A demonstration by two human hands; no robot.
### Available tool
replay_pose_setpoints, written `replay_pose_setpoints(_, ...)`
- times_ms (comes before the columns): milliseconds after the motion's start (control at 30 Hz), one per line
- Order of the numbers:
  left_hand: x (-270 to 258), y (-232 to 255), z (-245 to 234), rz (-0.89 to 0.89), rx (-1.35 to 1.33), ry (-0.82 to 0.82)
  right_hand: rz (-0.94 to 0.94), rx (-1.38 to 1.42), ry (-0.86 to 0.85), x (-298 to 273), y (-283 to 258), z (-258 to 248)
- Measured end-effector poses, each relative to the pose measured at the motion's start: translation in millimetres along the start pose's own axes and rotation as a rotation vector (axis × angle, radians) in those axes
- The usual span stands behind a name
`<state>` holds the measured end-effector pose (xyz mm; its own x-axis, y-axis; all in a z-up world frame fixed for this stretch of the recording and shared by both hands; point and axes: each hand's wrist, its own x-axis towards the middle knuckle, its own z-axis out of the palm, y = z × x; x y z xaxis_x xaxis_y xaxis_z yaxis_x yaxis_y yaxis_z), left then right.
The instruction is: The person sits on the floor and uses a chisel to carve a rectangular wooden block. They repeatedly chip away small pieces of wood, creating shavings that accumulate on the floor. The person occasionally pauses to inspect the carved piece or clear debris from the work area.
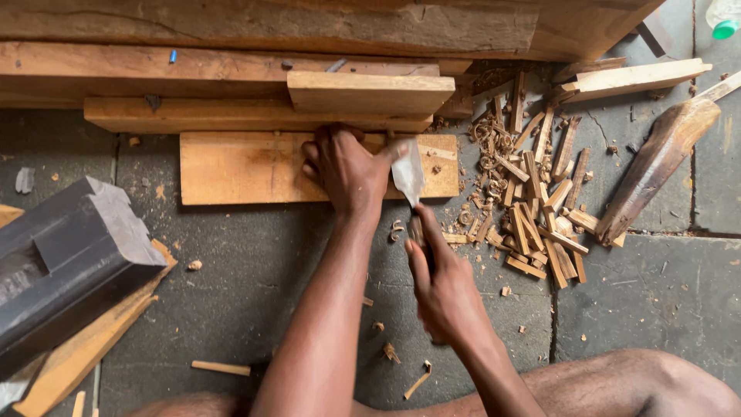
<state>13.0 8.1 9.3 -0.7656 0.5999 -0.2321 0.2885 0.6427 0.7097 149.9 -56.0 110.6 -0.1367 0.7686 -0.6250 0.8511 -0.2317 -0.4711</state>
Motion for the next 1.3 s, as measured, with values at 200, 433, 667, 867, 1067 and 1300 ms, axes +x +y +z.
replay_pose_setpoints(200, -2, 4, 1, 0.015, 0.052, 0.058, -0.113, 0.103, 0.081, 9, 11, 24)
replay_pose_setpoints(433, -47, -15, -87, 0.259, -0.062, -0.181, -0.192, 0.882, 0.026, -20, 27, 18)
replay_pose_setpoints(667, -13, -16, -62, 0.541, 0.239, -0.373, -0.064, 0.556, 0.024, -51, 74, -1)
replay_pose_setpoints(867, 4, -15, -36, 0.576, 0.306, -0.441, 0.050, 0.182, -0.016, -62, 58, -27)
replay_pose_setpoints(1067, 3, -21, -32, 0.514, 0.325, -0.470, 0.050, -0.014, -0.059, -57, 34, -29)
replay_pose_setpoints(1300, -2, -17, -36, 0.504, 0.320, -0.476, 0.099, -0.030, -0.098, -57, 24, -28)
